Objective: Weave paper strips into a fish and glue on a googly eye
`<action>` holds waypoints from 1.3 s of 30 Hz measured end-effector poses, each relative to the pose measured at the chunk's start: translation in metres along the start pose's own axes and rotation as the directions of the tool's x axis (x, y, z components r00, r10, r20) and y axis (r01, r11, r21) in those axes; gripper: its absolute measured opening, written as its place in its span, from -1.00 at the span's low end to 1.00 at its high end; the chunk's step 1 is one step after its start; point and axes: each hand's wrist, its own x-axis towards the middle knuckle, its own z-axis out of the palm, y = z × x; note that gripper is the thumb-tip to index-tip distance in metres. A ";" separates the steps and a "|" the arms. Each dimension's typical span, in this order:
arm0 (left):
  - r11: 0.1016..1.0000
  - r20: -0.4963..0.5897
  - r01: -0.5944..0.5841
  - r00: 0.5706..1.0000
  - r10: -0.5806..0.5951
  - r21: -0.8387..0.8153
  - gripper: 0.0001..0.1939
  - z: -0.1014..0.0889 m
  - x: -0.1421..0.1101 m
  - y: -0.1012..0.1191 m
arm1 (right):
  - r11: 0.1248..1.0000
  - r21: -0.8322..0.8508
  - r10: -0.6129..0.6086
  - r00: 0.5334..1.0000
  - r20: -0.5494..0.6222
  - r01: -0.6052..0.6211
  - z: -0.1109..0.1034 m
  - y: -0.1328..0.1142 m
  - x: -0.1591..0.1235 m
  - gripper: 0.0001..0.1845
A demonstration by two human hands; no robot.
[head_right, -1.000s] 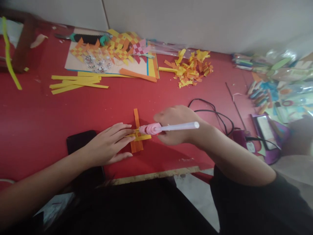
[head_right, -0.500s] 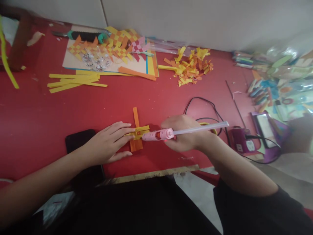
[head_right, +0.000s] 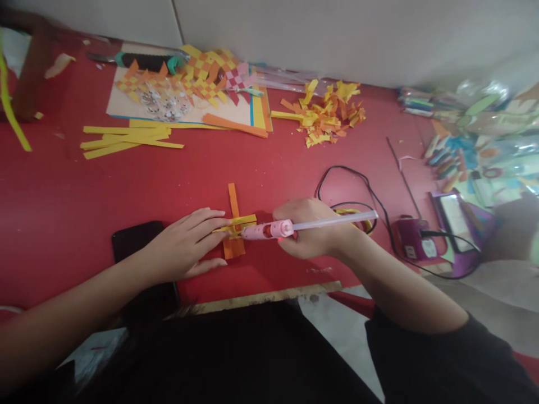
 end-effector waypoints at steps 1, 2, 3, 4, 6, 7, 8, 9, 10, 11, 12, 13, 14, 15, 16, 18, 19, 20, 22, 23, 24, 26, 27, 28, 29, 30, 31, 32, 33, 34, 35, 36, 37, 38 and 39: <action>1.000 0.001 -0.002 1.000 0.002 -0.004 -0.52 0.000 0.000 0.000 | 1.000 -0.003 0.008 1.000 0.006 -0.008 -0.001 -0.001 0.000 -0.76; 1.000 0.003 -0.005 1.000 0.005 -0.009 -0.52 0.000 0.000 0.000 | 1.000 -0.006 0.017 1.000 0.012 -0.017 -0.002 -0.002 0.001 -0.77; 1.000 0.004 -0.012 1.000 0.012 -0.013 -0.53 -0.001 0.000 -0.001 | 1.000 -0.009 0.027 0.999 0.020 -0.027 -0.002 -0.003 0.001 -0.77; 1.000 0.008 -0.019 1.000 0.019 -0.015 -0.53 -0.001 0.000 -0.001 | 0.999 -0.013 0.037 0.999 0.027 -0.037 -0.003 -0.004 0.001 -0.77; 0.999 0.010 -0.033 0.999 0.034 -0.007 -0.56 -0.002 0.000 -0.001 | 0.998 -0.020 0.054 0.998 0.037 -0.053 -0.004 -0.005 0.002 -0.77; 0.999 0.011 -0.039 0.999 0.039 0.001 -0.57 -0.003 0.000 -0.001 | 0.998 -0.025 0.059 0.997 0.040 -0.058 -0.004 -0.006 0.002 -0.77; 0.999 0.011 -0.043 0.999 0.043 0.009 -0.57 -0.003 0.000 -0.001 | 0.998 -0.028 0.062 0.997 0.040 -0.061 -0.005 -0.006 0.002 -0.77; 0.999 0.011 -0.044 0.999 0.044 0.015 -0.57 -0.003 0.000 -0.001 | 0.998 -0.032 0.061 0.997 0.040 -0.060 -0.005 -0.006 0.002 -0.77; 0.999 0.012 -0.044 0.999 0.043 0.018 -0.57 -0.003 0.000 -0.001 | 0.998 -0.036 0.061 0.997 0.043 -0.059 -0.005 -0.007 0.003 -0.77; 0.999 0.012 -0.043 0.999 0.043 0.020 -0.57 -0.003 0.000 -0.001 | 0.997 -0.042 0.062 0.997 0.049 -0.060 -0.006 -0.007 0.003 -0.76; 0.999 0.015 -0.040 0.999 0.040 0.020 -0.57 -0.002 0.000 -0.001 | 0.997 -0.047 0.063 0.996 0.057 -0.060 -0.006 -0.008 0.003 -0.76; 0.999 0.016 -0.038 0.999 0.037 0.020 -0.57 -0.002 0.000 -0.001 | 0.997 -0.053 0.066 0.996 0.067 -0.063 -0.007 -0.008 0.004 -0.76; 0.999 0.018 -0.036 0.999 0.036 0.019 -0.57 -0.002 0.000 -0.001 | 0.996 -0.061 0.070 0.995 0.075 -0.066 -0.008 -0.009 0.004 -0.76; 0.999 0.017 -0.036 0.999 0.036 0.017 -0.57 -0.002 0.000 -0.001 | 0.995 -0.070 0.075 0.994 0.082 -0.069 -0.008 -0.010 0.004 -0.76; 0.999 0.017 -0.036 0.999 0.036 0.014 -0.57 -0.002 0.000 -0.001 | 0.994 -0.079 0.079 0.993 0.083 -0.072 -0.008 -0.010 0.004 -0.76; 0.999 0.017 -0.036 0.999 0.036 0.009 -0.57 -0.002 0.000 -0.001 | 0.993 -0.097 0.080 0.993 0.082 -0.072 -0.008 -0.011 0.004 -0.77; 0.999 0.016 -0.036 0.999 0.036 0.009 -0.57 -0.002 -0.001 0.000 | 0.992 -0.107 0.079 0.994 0.079 -0.070 -0.008 -0.011 0.004 -0.77; 0.999 0.016 -0.035 0.999 0.035 0.010 -0.57 -0.002 -0.001 0.000 | 0.991 -0.115 0.076 0.994 0.078 -0.067 -0.008 -0.012 0.004 -0.77; 0.999 0.010 -0.035 0.999 0.035 0.015 -0.57 -0.001 -0.001 0.000 | 0.989 -0.132 0.074 0.994 0.081 -0.063 -0.009 -0.012 0.003 -0.78; 0.999 0.008 -0.033 0.999 0.033 0.016 -0.56 0.000 -0.001 0.000 | 0.988 -0.141 0.075 0.994 0.084 -0.062 -0.010 -0.013 0.004 -0.78; 0.999 0.007 -0.031 1.000 0.030 0.015 -0.55 0.000 -0.001 0.000 | 0.987 -0.150 0.077 0.993 0.085 -0.063 -0.011 -0.014 0.004 -0.78; 1.000 0.007 -0.026 1.000 0.026 0.012 -0.53 0.000 -0.001 0.000 | 0.983 -0.173 0.082 0.993 0.086 -0.067 -0.013 -0.016 0.005 -0.78; 1.000 0.008 -0.025 1.000 0.024 0.008 -0.52 -0.001 0.000 0.000 | 0.979 -0.191 0.087 0.992 0.087 -0.069 -0.015 -0.018 0.006 -0.77; 1.000 0.010 -0.024 1.000 0.024 0.005 -0.52 -0.001 0.000 0.000 | 0.974 -0.213 0.094 0.992 0.090 -0.073 -0.016 -0.020 0.007 -0.76; 1.000 0.011 -0.025 1.000 0.025 0.002 -0.52 -0.002 0.000 0.000 | 0.969 -0.235 0.101 0.990 0.096 -0.076 -0.017 -0.022 0.008 -0.74; 1.000 0.010 -0.027 1.000 0.027 -0.001 -0.53 -0.002 0.000 0.000 | 0.964 -0.255 0.109 0.989 0.103 -0.079 -0.018 -0.024 0.009 -0.73; 1.000 0.009 -0.026 1.000 0.026 -0.006 -0.53 -0.003 0.000 0.000 | 0.959 -0.274 0.111 0.988 0.110 -0.077 -0.019 -0.026 0.009 -0.72; 1.000 0.007 -0.026 1.000 0.026 -0.011 -0.54 -0.003 0.001 0.000 | 0.954 -0.291 0.105 0.988 0.116 -0.068 -0.020 -0.027 0.008 -0.72; 1.000 0.003 -0.024 1.000 0.024 -0.017 -0.55 -0.003 0.001 0.000 | 0.952 -0.304 0.085 0.989 0.120 -0.045 -0.022 -0.028 0.008 -0.73; 1.000 0.000 -0.022 1.000 0.022 -0.022 -0.56 -0.003 0.001 0.000 | 0.949 -0.315 0.059 0.991 0.124 -0.017 -0.024 -0.028 0.006 -0.74; 0.999 -0.002 -0.020 1.000 0.020 -0.027 -0.57 -0.003 0.001 0.000 | 0.944 -0.329 0.041 0.992 0.123 0.002 -0.027 -0.027 0.005 -0.76; 0.999 -0.008 -0.019 1.000 0.018 -0.030 -0.58 -0.003 0.001 0.000 | 0.938 -0.346 0.042 0.991 0.123 0.003 -0.031 -0.024 0.003 -0.77; 0.999 -0.014 -0.017 1.000 0.017 -0.032 -0.58 -0.002 0.000 0.000 | 0.931 -0.365 0.075 0.989 0.124 -0.025 -0.036 -0.021 0.002 -0.77; 0.999 -0.021 -0.017 1.000 0.017 -0.035 -0.59 -0.002 0.000 0.000 | 0.915 -0.391 0.148 0.983 0.107 -0.096 -0.042 -0.016 0.000 -0.75; 0.999 -0.026 -0.016 1.000 0.015 -0.038 -0.59 -0.001 0.000 0.000 | 0.890 -0.414 0.239 0.968 0.072 -0.190 -0.047 -0.009 0.000 -0.72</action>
